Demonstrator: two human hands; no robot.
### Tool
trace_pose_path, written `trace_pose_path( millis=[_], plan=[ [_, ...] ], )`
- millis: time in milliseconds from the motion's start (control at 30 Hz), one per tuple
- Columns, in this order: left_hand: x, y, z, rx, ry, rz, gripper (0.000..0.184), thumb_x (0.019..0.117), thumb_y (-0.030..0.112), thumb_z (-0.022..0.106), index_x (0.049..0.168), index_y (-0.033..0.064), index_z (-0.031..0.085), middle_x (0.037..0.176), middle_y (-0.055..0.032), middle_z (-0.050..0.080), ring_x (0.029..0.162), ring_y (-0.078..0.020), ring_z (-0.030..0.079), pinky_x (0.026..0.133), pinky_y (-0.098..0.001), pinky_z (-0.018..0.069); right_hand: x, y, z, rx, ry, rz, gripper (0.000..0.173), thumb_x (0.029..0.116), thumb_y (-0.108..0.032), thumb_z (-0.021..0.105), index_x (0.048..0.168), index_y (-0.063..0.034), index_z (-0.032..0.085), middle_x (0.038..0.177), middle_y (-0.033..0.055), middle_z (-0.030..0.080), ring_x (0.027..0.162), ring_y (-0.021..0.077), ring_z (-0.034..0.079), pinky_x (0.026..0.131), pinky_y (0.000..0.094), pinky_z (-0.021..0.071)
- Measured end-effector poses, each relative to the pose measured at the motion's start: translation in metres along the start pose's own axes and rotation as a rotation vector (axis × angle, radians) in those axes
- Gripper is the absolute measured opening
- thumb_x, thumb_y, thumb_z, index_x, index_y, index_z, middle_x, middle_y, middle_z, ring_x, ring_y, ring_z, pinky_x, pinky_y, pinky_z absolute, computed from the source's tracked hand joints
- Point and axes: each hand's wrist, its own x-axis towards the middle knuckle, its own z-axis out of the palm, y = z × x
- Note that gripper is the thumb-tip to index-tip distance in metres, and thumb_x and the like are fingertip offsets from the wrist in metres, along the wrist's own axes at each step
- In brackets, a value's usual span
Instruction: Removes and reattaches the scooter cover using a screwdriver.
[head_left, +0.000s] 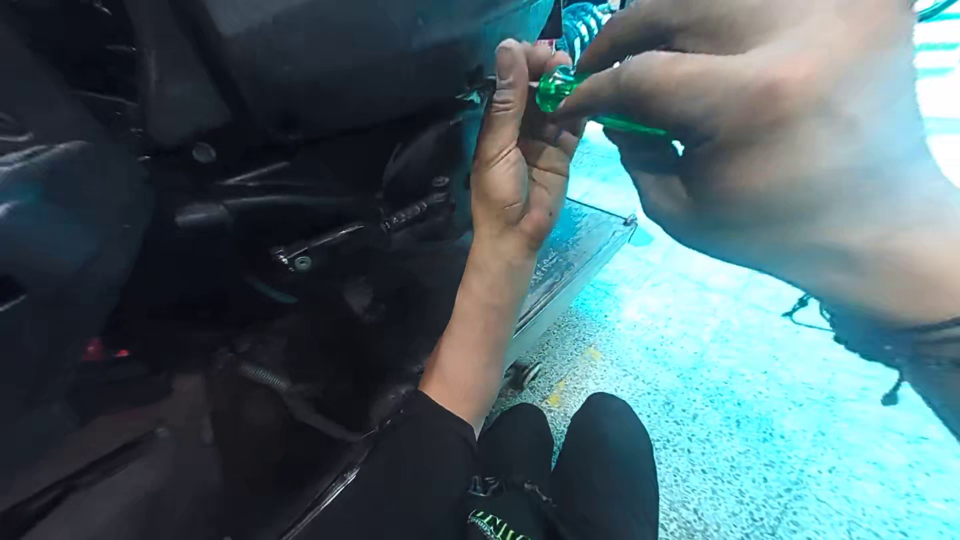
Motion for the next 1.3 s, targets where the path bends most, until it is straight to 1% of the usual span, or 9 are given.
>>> trace_pose_path(
  millis=[100,233,400,500,667,833,967,1100,1300],
  plan=[
    [0.0,0.004,0.006,-0.004,0.085,0.002,0.025,0.1099,0.026,0.046,0.104,0.008,0.062,0.097,-0.0066,0.07,0.095,-0.0164,0.071,0.088,-0.0323,0.0591,-0.001,-0.003,-0.005,0.122,-0.058,0.205,0.051,0.0951,-0.024,0.068,0.142,-0.0122,0.054,0.126,0.01,0.066,0.11,0.0228,0.066,0.094,0.0448,0.0542],
    [0.005,0.009,0.0,-0.111,-0.014,0.007,0.026,0.111,0.017,0.039,0.125,0.0007,0.055,0.117,-0.0144,0.07,0.11,-0.0214,0.07,0.095,-0.0342,0.0579,-0.002,0.001,-0.008,0.611,-0.07,0.582,0.039,0.0964,-0.045,0.07,0.121,-0.0144,0.064,0.094,-0.0002,0.075,0.067,0.0121,0.075,0.055,0.0323,0.067],
    [0.004,0.008,-0.002,-0.034,-0.119,0.026,0.034,0.1127,0.024,0.032,0.132,0.0016,0.049,0.125,-0.014,0.064,0.12,-0.021,0.064,0.103,-0.0359,0.052,0.003,0.005,-0.002,0.049,0.025,0.032,0.032,0.1013,-0.004,0.045,0.122,-0.0116,0.069,0.124,0.0146,0.067,0.113,0.0314,0.063,0.094,0.0509,0.0487],
    [-0.001,0.01,0.002,0.053,0.049,0.013,0.022,0.1105,0.023,0.044,0.109,0.0082,0.061,0.1,-0.0059,0.069,0.097,-0.0147,0.069,0.091,-0.0317,0.058,0.003,0.007,-0.001,0.111,0.035,0.12,0.031,0.0974,-0.011,0.056,0.127,-0.0113,0.066,0.122,0.0125,0.068,0.112,0.0267,0.065,0.094,0.049,0.0522],
    [0.002,0.014,-0.004,-0.088,-0.044,0.04,0.031,0.1091,0.009,0.037,0.135,-0.0054,0.048,0.128,-0.0211,0.064,0.121,-0.0256,0.065,0.104,-0.033,0.0525,0.0,0.013,-0.002,0.58,-0.012,0.461,0.041,0.0974,-0.052,0.066,0.12,-0.0189,0.065,0.097,-0.0031,0.074,0.073,0.009,0.075,0.061,0.0311,0.0673],
    [-0.001,0.009,-0.002,0.084,-0.054,0.051,0.037,0.1129,0.027,0.033,0.129,0.0019,0.055,0.124,-0.013,0.067,0.116,-0.0208,0.066,0.098,-0.0361,0.055,0.002,0.009,0.002,0.171,0.039,0.107,0.025,0.0983,-0.012,0.054,0.114,-0.014,0.072,0.124,0.0128,0.065,0.114,0.0259,0.062,0.097,0.0479,0.0488],
    [0.0,0.009,0.004,0.08,0.106,0.034,0.027,0.111,0.025,0.043,0.115,0.0055,0.061,0.107,-0.0093,0.072,0.104,-0.0169,0.071,0.091,-0.0318,0.0588,-0.003,0.009,0.003,0.289,0.001,0.222,0.053,0.0931,-0.035,0.07,0.14,-0.0152,0.056,0.131,0.008,0.062,0.117,0.017,0.062,0.102,0.0385,0.0533],
    [0.0,0.014,0.005,-0.004,0.023,0.053,0.035,0.1123,0.018,0.033,0.133,-0.0053,0.049,0.129,-0.0204,0.064,0.123,-0.025,0.064,0.104,-0.0336,0.0523,-0.002,0.011,-0.003,0.595,-0.048,0.524,0.042,0.1003,-0.052,0.061,0.122,-0.0164,0.063,0.095,-0.0024,0.075,0.071,0.0103,0.075,0.058,0.0322,0.0675],
    [-0.003,0.009,0.008,0.167,0.119,0.035,0.033,0.1118,0.029,0.04,0.121,0.0057,0.061,0.113,-0.0088,0.071,0.104,-0.0164,0.07,0.09,-0.0337,0.0583,0.002,0.011,-0.002,0.228,-0.021,0.141,0.033,0.0907,-0.013,0.062,0.123,-0.019,0.069,0.123,0.0106,0.065,0.113,0.0243,0.062,0.095,0.0478,0.0493]
  ],
)
